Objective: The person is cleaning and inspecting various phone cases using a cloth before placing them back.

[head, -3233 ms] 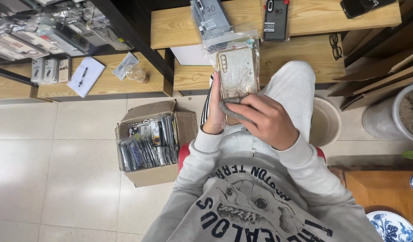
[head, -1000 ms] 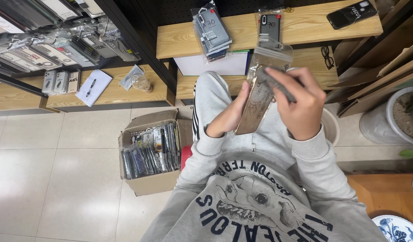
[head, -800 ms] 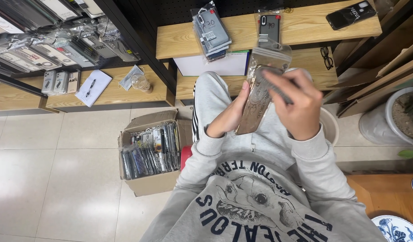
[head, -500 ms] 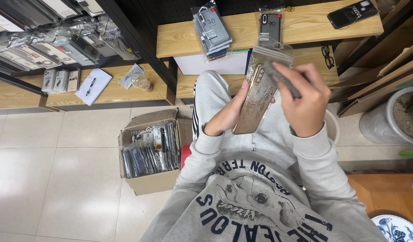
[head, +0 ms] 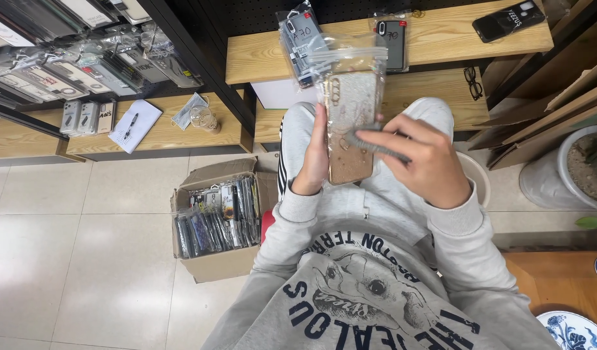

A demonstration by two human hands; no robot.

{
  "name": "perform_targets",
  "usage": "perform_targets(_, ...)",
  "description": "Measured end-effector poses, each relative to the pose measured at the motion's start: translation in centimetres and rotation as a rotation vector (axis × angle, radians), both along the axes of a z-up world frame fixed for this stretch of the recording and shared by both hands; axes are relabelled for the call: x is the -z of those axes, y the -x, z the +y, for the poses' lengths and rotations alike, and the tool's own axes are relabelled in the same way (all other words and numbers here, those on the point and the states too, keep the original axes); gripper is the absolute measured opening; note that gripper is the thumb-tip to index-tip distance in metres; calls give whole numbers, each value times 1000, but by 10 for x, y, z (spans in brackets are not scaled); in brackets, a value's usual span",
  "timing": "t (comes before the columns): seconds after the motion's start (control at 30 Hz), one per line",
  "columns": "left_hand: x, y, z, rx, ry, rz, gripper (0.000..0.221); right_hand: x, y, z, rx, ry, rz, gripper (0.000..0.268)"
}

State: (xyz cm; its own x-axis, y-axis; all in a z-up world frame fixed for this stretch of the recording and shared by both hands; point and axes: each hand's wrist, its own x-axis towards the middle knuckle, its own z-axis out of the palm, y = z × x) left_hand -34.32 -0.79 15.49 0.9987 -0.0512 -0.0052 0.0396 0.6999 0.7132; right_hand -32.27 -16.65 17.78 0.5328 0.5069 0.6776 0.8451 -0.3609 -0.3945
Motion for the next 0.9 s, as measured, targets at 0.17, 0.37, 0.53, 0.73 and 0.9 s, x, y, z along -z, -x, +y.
perform_targets(0.17,-32,10,-7,-72,-9,33,92,-20,14,1,-113,76,135,22)
perform_targets(0.37,23,-21,27,28,-148,-17,86,8,-8,-13,45,14,60,32)
perform_targets(0.53,57,-17,36,77,-500,-84,86,27,-30,-25,248,-136,-62,31)
perform_targets(0.73,42,-23,29,103,-11,21,79,11,-19,-20,178,-203,-12,24)
perform_targets(0.9,8,-17,27,-5,248,23,72,-16,1,-10,-98,-92,179,30)
